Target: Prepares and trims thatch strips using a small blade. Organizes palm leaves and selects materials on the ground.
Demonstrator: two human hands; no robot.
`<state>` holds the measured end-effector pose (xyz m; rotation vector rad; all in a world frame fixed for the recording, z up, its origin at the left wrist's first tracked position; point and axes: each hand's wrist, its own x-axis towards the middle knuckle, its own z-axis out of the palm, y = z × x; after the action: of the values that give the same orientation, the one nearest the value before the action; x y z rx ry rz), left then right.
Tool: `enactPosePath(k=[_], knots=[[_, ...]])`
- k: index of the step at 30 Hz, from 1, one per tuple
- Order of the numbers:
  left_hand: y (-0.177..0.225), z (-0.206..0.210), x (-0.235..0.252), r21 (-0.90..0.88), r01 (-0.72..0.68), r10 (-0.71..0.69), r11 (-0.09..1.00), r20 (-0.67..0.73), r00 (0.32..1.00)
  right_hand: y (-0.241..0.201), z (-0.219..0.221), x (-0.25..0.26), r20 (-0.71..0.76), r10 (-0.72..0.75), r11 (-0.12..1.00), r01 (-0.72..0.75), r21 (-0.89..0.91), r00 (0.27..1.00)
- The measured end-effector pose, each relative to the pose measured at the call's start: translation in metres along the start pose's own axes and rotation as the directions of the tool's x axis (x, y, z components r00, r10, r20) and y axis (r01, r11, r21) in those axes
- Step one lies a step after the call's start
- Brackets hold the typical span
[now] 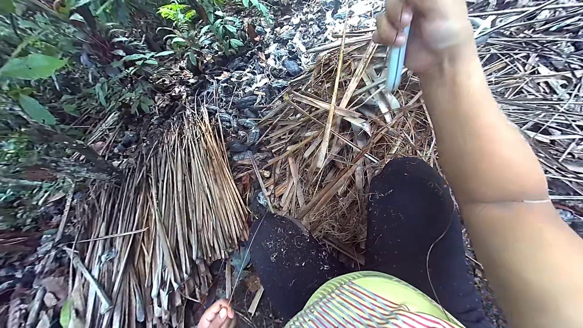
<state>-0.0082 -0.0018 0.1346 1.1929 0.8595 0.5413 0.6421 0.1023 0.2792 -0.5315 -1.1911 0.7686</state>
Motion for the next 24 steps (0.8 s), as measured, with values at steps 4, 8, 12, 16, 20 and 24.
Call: enactPosePath(k=[4, 8, 12, 16, 20, 24], knots=[[0.012, 0.015, 0.020, -0.102, -0.060, 0.056, 0.993, -0.039, 0.998, 0.007, 0.071, -0.059, 0.224, 0.280, 0.937, -0.214, -0.277, 0.934], [0.027, 0.041, 0.045, -0.234, -0.054, 0.060, 0.971, 0.018, 0.998, 0.061, 0.152, -0.123, 0.559, 0.545, 0.822, -0.264, -0.505, 0.625], [0.032, 0.063, 0.064, -0.267, 0.010, 0.028, 0.964, 0.137, 0.990, 0.080, 0.191, -0.139, 0.695, 0.540, 0.839, -0.367, -0.401, 0.475], [0.033, 0.063, 0.067, -0.268, 0.042, 0.015, 0.963, 0.208, 0.978, 0.082, 0.171, -0.120, 0.596, 0.512, 0.826, -0.544, -0.145, 0.619], [0.028, 0.033, 0.053, -0.235, 0.064, -0.006, 0.970, 0.237, 0.971, 0.067, 0.105, -0.071, 0.346, 0.450, 0.884, -0.465, -0.044, 0.823], [0.031, -0.009, 0.034, -0.168, 0.089, -0.069, 0.982, 0.118, 0.991, 0.046, 0.029, -0.033, 0.110, 0.272, 0.962, -0.272, -0.013, 0.956]])
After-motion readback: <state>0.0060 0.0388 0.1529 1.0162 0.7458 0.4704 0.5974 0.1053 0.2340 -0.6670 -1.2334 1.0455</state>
